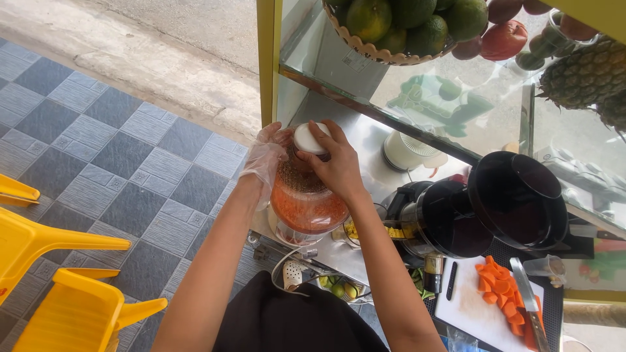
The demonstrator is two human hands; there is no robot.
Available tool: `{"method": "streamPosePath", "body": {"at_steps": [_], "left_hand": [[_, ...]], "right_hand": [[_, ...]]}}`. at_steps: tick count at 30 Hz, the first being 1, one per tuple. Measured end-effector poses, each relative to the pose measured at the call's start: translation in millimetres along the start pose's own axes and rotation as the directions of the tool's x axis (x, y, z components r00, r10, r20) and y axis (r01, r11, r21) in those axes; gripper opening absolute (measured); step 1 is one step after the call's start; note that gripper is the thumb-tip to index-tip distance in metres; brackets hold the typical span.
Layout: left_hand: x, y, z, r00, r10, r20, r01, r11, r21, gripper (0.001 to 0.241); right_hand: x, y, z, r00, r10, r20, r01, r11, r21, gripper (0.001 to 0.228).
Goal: The recorder is feeding pieces of carrot into a commercial juicer to make carrot juice.
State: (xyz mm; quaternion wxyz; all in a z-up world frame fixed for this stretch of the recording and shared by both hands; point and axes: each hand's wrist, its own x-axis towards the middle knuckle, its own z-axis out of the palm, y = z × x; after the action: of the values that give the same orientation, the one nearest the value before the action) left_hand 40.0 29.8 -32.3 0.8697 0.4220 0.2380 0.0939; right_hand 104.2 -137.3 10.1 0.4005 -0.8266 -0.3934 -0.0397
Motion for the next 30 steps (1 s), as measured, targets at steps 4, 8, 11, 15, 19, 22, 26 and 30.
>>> {"method": "streamPosePath", "body": {"at_steps": [4, 8, 11, 15, 19, 22, 26, 30], "left_hand": [[-1.4, -0.2, 2.0, 1.0, 0.001, -0.001, -0.001, 1.0, 0.028, 0.089], [3.8, -4.7, -1.6, 1.0, 0.005, 0.004, -0.005, 1.0, 0.005, 0.086], [7.6, -8.7, -4.0, 1.0, 0.015, 0.016, -0.014, 1.0, -0.013, 0.085], [-3.8, -5.2, 1.1, 0.998, 0.064, 0.02, -0.063, 0.997, -0.046, 0.083], [13.2, -28.6, -15.8, 0.985, 0.17, 0.029, -0.167, 0.983, -0.075, 0.077], [9.2, -33.9, -14.7, 0.971, 0.24, 0.014, -0.237, 0.966, -0.105, 0.069], [-20.3, -17.1, 0.1, 0.96, 0.267, -0.087, -0.273, 0.96, -0.068, 0.062], [-53.8, -4.7, 26.1, 0.92, 0.378, -0.103, -0.364, 0.922, 0.13, 0.056]], "right_hand": [[-0.7, 5.4, 1.7, 1.0, 0.0, 0.003, 0.0, 1.0, -0.028, 0.06], [-1.3, 9.4, 5.0, 1.0, -0.02, -0.003, 0.02, 0.999, -0.047, 0.06], [-3.0, 10.1, 5.5, 0.999, -0.033, -0.012, 0.032, 0.998, -0.058, 0.06], [-4.4, 13.1, 7.2, 0.998, -0.063, -0.018, 0.061, 0.995, -0.08, 0.06], [-4.6, 16.4, 10.8, 0.998, -0.061, -0.008, 0.06, 0.996, -0.072, 0.06], [-6.8, 22.1, 14.8, 0.998, -0.061, -0.002, 0.06, 0.994, -0.093, 0.06], [-9.3, 14.8, 17.7, 0.999, -0.051, 0.005, 0.051, 0.991, -0.127, 0.063], [-19.2, 1.6, 4.4, 0.998, -0.036, -0.051, 0.036, 0.999, -0.012, 0.06]]}}
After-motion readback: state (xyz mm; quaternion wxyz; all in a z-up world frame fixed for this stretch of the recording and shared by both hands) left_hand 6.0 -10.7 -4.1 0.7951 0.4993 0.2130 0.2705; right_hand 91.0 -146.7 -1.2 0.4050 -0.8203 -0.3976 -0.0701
